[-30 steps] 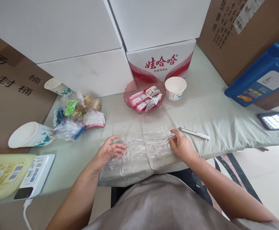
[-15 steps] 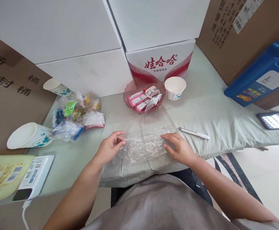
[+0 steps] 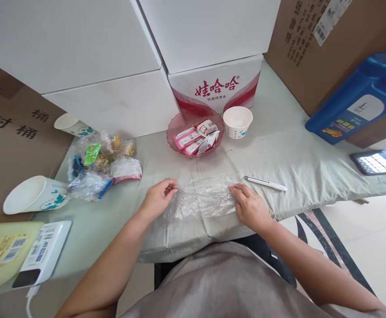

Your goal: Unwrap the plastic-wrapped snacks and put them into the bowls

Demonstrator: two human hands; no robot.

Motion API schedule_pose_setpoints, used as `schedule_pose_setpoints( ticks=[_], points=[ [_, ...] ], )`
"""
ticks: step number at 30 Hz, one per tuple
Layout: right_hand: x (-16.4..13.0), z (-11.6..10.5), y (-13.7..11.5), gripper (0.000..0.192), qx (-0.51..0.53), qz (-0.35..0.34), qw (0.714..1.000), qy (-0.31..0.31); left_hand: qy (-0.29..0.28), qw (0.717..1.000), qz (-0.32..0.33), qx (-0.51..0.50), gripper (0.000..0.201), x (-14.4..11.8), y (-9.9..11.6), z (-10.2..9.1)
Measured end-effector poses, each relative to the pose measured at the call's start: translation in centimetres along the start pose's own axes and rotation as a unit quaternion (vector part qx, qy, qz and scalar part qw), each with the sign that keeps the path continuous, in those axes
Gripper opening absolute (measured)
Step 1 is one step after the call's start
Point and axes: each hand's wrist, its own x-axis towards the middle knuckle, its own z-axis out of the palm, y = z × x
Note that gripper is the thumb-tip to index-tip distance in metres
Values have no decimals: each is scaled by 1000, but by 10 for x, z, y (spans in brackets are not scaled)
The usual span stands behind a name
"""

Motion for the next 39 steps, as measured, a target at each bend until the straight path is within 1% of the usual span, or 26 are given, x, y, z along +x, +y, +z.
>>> schedule_pose_setpoints(
  ticks=[3, 7, 13, 15, 16, 18, 19, 20, 21, 22, 24, 25, 27, 28, 30, 32, 33, 35, 37, 38, 39],
  points=[
    [0, 0, -1, 52, -37, 4, 999, 5, -8, 999, 15, 46, 15, 4, 3, 3],
    [-4, 1, -1, 56, -72, 25, 997, 23, -3, 994, 40, 104, 14, 5, 3, 8],
    [-6, 4, -1, 54, -121, 34, 992, 4, 17, 985, 79, 152, 15, 8, -1, 15],
    [-5, 4, -2, 54, -124, 36, 992, 1, 48, 979, 90, 174, 16, 8, 3, 14],
    [-5, 4, -2, 54, -124, 37, 992, 0, 80, 974, 99, 188, 15, 8, 7, 13],
    [-5, 3, -3, 55, -122, 38, 992, -3, 161, 955, 125, 215, 13, 4, 18, 11],
    [-5, 3, -4, 55, -121, 39, 992, -5, 189, 946, 144, 222, 13, 2, 24, 11],
    [-5, 4, -5, 55, -119, 40, 992, -7, 193, 941, 169, 221, 13, -2, 31, 13],
    [-5, 4, -6, 54, -118, 42, 992, -10, 170, 940, 202, 214, 14, -5, 36, 16],
    [-5, 4, -6, 53, -117, 44, 992, -12, 125, 941, 238, 204, 16, -9, 41, 21],
    [-5, 4, -5, 52, -120, 49, 991, -13, 13, 933, 299, 198, 22, -15, 44, 33],
    [-5, 3, -3, 50, -124, 56, 991, -10, -32, 926, 314, 207, 30, -18, 43, 40],
    [-4, -2, 4, 47, -135, 80, 988, 0, -87, 915, 315, 235, 47, -21, 38, 52],
    [-2, -6, 8, 46, -142, 94, 985, 9, -102, 913, 309, 245, 52, -22, 34, 56],
    [2, -14, 13, 42, -148, 111, 982, 30, -119, 913, 299, 252, 54, -23, 29, 59],
    [9, -19, 11, 40, -132, 95, 986, 47, -126, 913, 295, 252, 55, -23, 28, 59],
    [12, -20, 8, 39, -114, 72, 990, 47, -128, 912, 296, 253, 55, -23, 28, 59],
    [19, -14, -1, 38, -74, -2, 997, 15, -130, 910, 298, 257, 56, -23, 31, 58],
    [25, -2, -8, 43, -51, -78, 995, -43, -130, 908, 299, 264, 56, -23, 33, 57],
    [27, 6, -9, 48, -51, -97, 992, -70, -127, 908, 296, 269, 57, -23, 32, 57],
    [28, 12, -8, 54, -59, -97, 989, -90, -122, 909, 290, 274, 59, -23, 29, 55]
  ],
)
